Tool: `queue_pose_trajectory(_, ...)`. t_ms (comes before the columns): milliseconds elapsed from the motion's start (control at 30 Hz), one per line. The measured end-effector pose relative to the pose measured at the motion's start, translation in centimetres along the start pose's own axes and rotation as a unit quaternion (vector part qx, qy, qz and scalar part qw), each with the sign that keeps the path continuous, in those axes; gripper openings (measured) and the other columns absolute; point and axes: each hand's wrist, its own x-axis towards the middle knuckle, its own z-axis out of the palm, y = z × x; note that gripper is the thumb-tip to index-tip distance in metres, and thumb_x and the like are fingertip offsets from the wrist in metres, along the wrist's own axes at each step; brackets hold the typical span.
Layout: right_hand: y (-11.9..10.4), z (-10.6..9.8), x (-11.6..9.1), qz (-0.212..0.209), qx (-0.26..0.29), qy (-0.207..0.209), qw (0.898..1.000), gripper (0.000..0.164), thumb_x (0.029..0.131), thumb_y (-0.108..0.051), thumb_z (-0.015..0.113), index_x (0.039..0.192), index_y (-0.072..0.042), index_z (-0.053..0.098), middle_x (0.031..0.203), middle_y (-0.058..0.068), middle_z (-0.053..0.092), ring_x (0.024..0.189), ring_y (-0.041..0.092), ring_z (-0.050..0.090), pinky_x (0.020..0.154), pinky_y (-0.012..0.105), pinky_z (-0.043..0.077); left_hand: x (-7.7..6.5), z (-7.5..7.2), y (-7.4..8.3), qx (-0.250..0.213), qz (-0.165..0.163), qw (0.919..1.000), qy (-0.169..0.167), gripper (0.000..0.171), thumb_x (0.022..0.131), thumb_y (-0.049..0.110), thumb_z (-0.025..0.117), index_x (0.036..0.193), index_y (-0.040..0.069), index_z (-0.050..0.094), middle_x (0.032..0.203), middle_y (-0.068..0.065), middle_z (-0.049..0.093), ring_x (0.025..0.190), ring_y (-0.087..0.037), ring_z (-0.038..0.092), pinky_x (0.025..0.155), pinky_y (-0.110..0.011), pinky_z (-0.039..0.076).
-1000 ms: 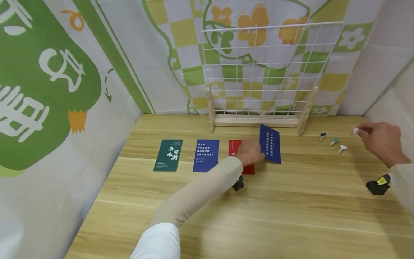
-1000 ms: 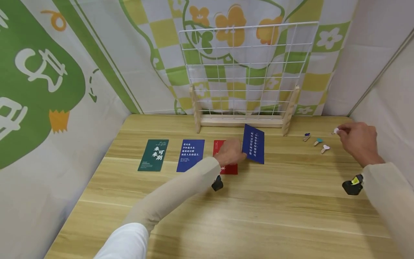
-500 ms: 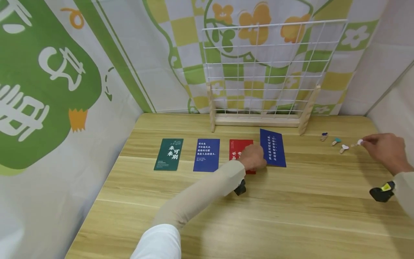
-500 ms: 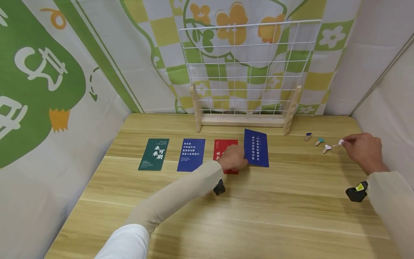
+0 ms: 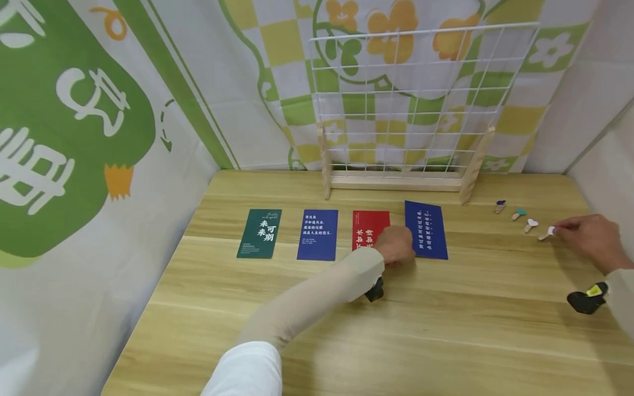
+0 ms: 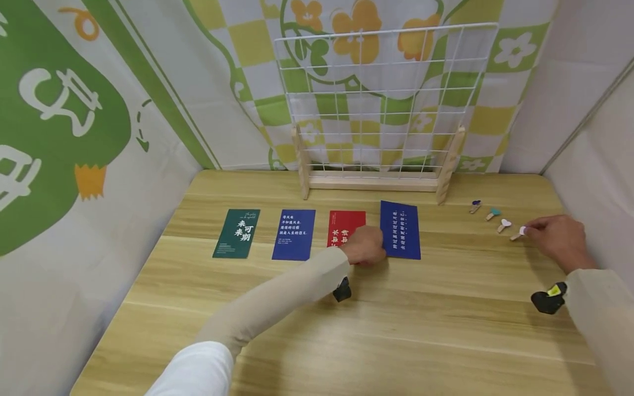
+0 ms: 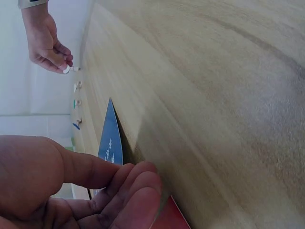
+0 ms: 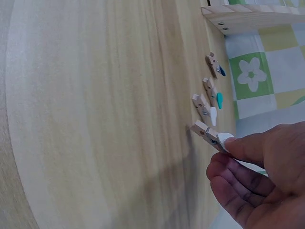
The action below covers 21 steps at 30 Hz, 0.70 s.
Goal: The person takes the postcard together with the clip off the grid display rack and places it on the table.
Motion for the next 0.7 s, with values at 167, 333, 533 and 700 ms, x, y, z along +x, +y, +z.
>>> queue_pose_trajectory(167, 0.2, 0.6, 0.0, 0.006, 0.003, -0.006, 1.000, 0.026, 0.092, -0.014, 0.058, 0.100, 0.008, 0.069, 0.105, 0.033, 0.064, 0.099, 0.056, 0.056, 0.080, 0.057, 0.041, 0.0, 0.3, 0.4, 0.005, -0.003, 1.0000, -0.002, 0.026, 0.090, 0.024, 0.066, 0.067, 0.013, 0.064, 0.057, 0.003, 0.056, 0.037, -0.008, 0.048, 0.038, -0.019, 0.042)
queue_pose_trajectory(333, 0.3, 0.8, 0.0, 0.015, 0.016, -0.012, 1.000, 0.026, 0.093, -0.014, 0.057, 0.101, 0.009, 0.068, 0.105, 0.034, 0.064, 0.102, 0.057, 0.054, 0.082, 0.058, 0.039, -0.2, 0.3, 0.6, -0.021, -0.023, 0.9994, -0.015, 0.024, 0.091, 0.024, 0.066, 0.072, 0.010, 0.066, 0.058, 0.001, 0.060, 0.039, -0.010, 0.053, 0.038, -0.020, 0.044)
queue_pose_trajectory(533, 0.7, 1.0, 0.0, 0.032, 0.020, -0.030, 0.999, 0.029, 0.095, -0.017, 0.055, 0.103, 0.009, 0.067, 0.105, 0.034, 0.064, 0.103, 0.057, 0.053, 0.084, 0.058, 0.039, -0.2, 0.1, 0.7, -0.021, -0.035, 0.9990, -0.016, 0.028, 0.092, 0.025, 0.066, 0.067, 0.012, 0.065, 0.056, 0.001, 0.062, 0.041, -0.010, 0.058, 0.038, -0.020, 0.046)
queue_pose_trajectory(700, 0.9, 1.2, -0.1, 0.050, 0.018, -0.031, 0.998, 0.030, 0.095, -0.017, 0.055, 0.106, 0.010, 0.065, 0.111, 0.035, 0.062, 0.105, 0.057, 0.052, 0.086, 0.061, 0.038, 0.0, 0.2, 0.9, -0.007, -0.042, 0.9989, -0.017, 0.026, 0.091, 0.023, 0.065, 0.068, 0.012, 0.065, 0.058, 0.002, 0.062, 0.037, -0.008, 0.053, 0.038, -0.019, 0.044)
